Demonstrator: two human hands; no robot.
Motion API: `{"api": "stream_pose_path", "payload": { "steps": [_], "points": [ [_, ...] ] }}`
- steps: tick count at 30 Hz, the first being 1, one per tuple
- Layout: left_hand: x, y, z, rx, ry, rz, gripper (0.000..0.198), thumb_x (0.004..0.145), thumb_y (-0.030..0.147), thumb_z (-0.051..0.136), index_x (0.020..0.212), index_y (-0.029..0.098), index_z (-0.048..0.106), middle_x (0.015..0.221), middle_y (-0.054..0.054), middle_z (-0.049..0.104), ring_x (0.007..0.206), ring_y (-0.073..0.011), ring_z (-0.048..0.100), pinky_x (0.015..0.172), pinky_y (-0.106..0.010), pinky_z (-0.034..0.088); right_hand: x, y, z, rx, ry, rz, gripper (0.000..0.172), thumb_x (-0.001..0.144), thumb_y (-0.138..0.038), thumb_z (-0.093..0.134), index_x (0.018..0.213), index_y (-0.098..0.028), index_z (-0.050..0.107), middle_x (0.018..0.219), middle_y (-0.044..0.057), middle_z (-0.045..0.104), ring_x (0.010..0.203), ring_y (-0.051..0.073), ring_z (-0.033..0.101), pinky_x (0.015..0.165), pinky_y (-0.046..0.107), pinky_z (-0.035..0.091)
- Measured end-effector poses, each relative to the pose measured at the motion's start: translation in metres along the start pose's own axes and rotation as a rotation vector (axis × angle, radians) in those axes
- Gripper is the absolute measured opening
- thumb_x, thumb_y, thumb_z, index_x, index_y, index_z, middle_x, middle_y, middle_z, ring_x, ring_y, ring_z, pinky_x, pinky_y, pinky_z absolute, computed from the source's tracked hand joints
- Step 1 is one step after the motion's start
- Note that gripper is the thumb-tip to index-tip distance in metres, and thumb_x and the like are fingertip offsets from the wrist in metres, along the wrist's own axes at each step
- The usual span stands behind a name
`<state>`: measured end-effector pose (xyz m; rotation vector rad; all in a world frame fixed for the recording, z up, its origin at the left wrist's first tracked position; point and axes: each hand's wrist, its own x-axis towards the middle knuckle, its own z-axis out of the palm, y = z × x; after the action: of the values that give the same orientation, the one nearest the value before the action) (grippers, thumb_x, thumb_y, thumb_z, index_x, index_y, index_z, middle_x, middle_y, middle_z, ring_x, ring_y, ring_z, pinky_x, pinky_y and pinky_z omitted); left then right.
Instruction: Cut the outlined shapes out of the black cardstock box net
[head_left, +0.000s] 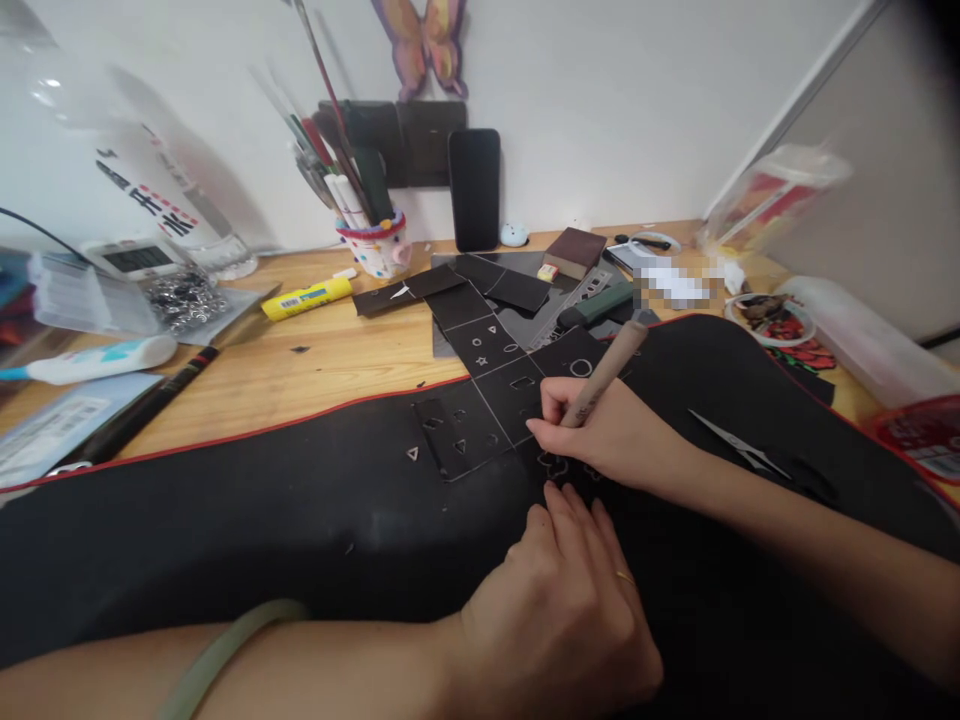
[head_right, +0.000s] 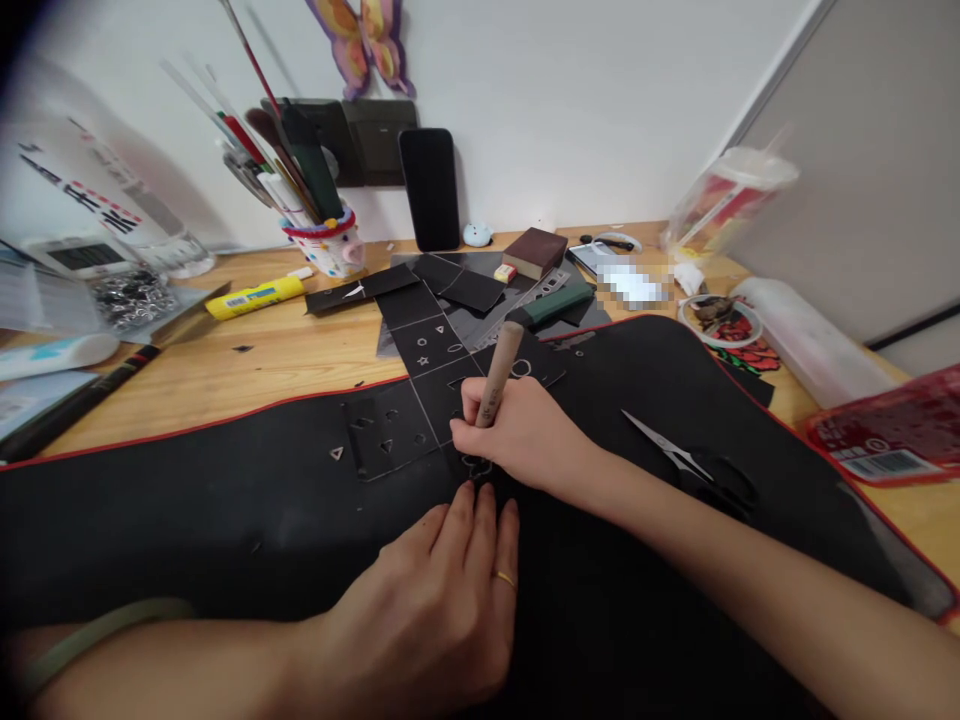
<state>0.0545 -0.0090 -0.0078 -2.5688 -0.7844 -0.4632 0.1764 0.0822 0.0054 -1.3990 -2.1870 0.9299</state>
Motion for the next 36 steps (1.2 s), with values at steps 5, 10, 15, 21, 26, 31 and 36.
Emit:
{"api": "stream_pose_path", "payload": {
  "steps": [5,10,15,21,26,31,36],
  "points": [
    [0.001,0.005,0.003,0.006,0.035,-0.012,0.031,0.082,0.018,0.043,0.094,-0.004,0.061,0.090,-0.024,0.063,0.082,-0.0334,0.062,0.055,-0.032,0.052,0.001,-0.002,-0.001,0.011,-0.015,0.024,0.023,0.071,-0.026,0.055,0.056,-0.018,0.040,0.048,-0.007,0.041,0.045,0.006,0.035,0.041,0.019,0.027],
    [0.012,0.011,0.005,-0.047,-0.005,-0.061,0.033,0.081,0.017,0.043,0.101,-0.004,0.058,0.094,-0.025,0.061,0.084,-0.0340,0.061,0.052,-0.030,0.051,-0.002,0.000,0.000,0.018,0.003,0.049,0.025,0.071,-0.032,0.057,0.056,-0.018,0.042,0.047,-0.006,0.043,0.045,0.006,0.038,0.040,0.019,0.028],
    [0.018,0.010,0.006,-0.021,-0.025,-0.046,0.034,0.078,0.010,0.038,0.099,-0.006,0.059,0.092,-0.026,0.061,0.079,-0.0321,0.062,0.047,-0.027,0.049,-0.003,0.001,0.000,0.008,-0.003,0.036,0.029,0.071,-0.039,0.058,0.057,-0.018,0.045,0.049,-0.005,0.047,0.047,0.007,0.042,0.041,0.019,0.030],
    [0.013,0.007,0.007,0.046,-0.007,-0.032,0.034,0.078,0.009,0.037,0.101,-0.006,0.058,0.090,-0.026,0.062,0.079,-0.0316,0.062,0.048,-0.026,0.049,-0.002,-0.001,-0.003,-0.002,-0.028,-0.004,0.030,0.068,-0.041,0.062,0.057,-0.018,0.046,0.049,-0.006,0.046,0.047,0.006,0.041,0.041,0.019,0.029],
    [0.013,0.007,0.007,0.085,-0.044,-0.060,0.035,0.078,0.008,0.038,0.104,-0.007,0.055,0.090,-0.026,0.062,0.078,-0.0304,0.063,0.051,-0.027,0.050,0.000,-0.003,-0.008,0.022,-0.096,-0.012,0.033,0.064,-0.041,0.066,0.056,-0.017,0.044,0.047,-0.007,0.043,0.048,0.006,0.040,0.041,0.018,0.028],
    [0.008,0.003,0.003,0.072,-0.012,0.000,0.033,0.078,0.008,0.038,0.101,-0.006,0.057,0.089,-0.024,0.063,0.080,-0.0295,0.063,0.057,-0.029,0.052,0.000,-0.006,-0.012,0.051,-0.141,-0.020,0.033,0.064,-0.038,0.067,0.055,-0.017,0.043,0.048,-0.007,0.042,0.048,0.006,0.038,0.040,0.018,0.026],
    [-0.016,-0.015,0.000,-0.044,0.012,0.090,0.029,0.080,0.008,0.035,0.091,0.000,0.060,0.092,-0.020,0.064,0.086,-0.0274,0.062,0.068,-0.033,0.053,-0.001,-0.004,-0.011,0.074,-0.110,-0.048,0.033,0.066,-0.037,0.065,0.054,-0.016,0.042,0.047,-0.007,0.041,0.047,0.005,0.034,0.040,0.018,0.024]
  ]
}}
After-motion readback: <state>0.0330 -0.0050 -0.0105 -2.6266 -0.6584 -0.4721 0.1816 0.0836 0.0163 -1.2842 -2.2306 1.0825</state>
